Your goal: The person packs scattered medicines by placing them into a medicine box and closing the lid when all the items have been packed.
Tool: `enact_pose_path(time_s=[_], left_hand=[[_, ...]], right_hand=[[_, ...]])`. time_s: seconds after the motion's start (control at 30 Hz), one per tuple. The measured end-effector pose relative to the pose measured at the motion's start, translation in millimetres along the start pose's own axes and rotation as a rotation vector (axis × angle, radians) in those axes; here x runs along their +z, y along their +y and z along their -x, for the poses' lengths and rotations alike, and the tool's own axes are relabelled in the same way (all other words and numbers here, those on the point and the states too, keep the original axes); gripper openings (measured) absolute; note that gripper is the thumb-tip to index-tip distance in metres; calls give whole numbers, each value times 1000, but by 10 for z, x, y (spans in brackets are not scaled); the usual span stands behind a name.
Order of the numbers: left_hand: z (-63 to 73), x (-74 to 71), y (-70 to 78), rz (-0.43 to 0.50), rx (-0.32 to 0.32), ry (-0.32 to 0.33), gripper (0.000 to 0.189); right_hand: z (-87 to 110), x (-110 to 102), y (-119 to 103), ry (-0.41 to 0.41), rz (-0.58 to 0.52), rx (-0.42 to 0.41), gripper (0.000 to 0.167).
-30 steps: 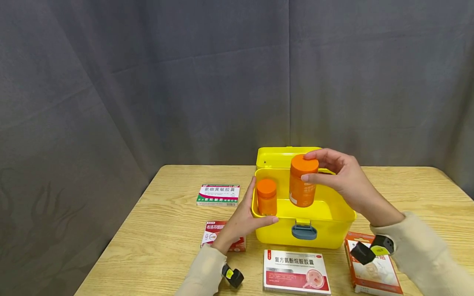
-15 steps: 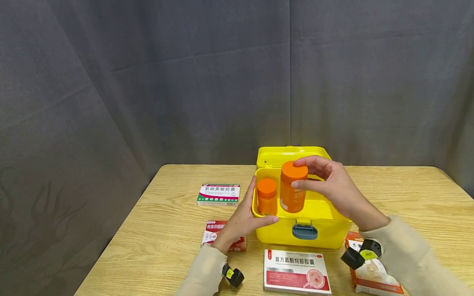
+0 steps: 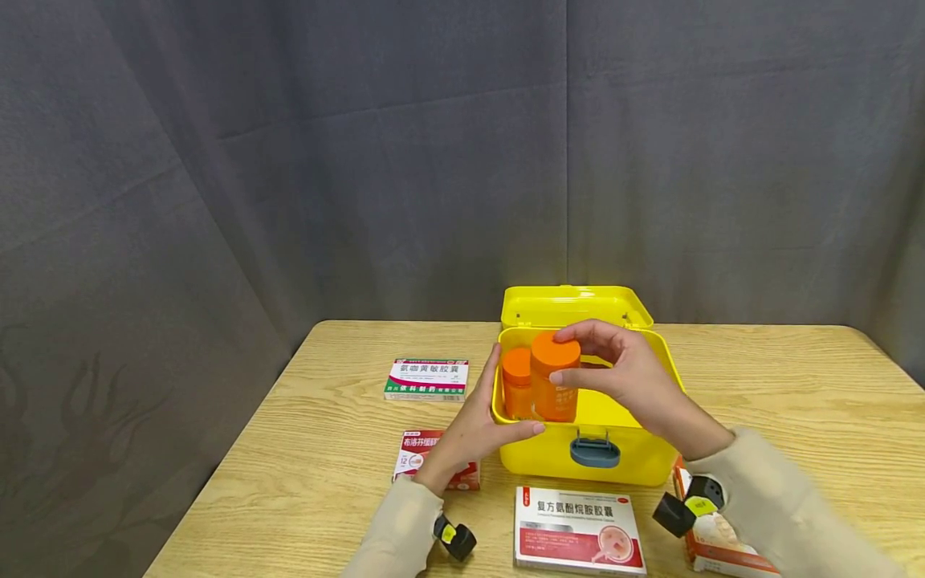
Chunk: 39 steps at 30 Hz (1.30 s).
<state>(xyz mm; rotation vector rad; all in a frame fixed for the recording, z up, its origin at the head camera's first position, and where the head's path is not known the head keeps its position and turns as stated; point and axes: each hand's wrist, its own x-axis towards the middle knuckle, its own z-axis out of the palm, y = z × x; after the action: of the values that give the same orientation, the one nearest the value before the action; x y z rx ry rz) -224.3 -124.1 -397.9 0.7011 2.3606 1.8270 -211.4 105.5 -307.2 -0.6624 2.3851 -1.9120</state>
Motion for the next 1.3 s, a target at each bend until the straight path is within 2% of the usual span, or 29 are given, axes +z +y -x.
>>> enact_pose_path(time_s=[0.3,0.57,1.1,1.3], left_hand=[[-4,-7,-2,-17,-16,7,109],[10,1,27,-40,-16,12,108],[-9,3,15,-35,7,-1,107],[-4,-6,6,-46,-9,-3,106]], right_hand=[[-40,103,28,-71,-29,8,42],[-90,152,84,-80,-5,31,42],[-146,231,200,-91,137,74,40],[-160,267,215,-103,216,78,35]])
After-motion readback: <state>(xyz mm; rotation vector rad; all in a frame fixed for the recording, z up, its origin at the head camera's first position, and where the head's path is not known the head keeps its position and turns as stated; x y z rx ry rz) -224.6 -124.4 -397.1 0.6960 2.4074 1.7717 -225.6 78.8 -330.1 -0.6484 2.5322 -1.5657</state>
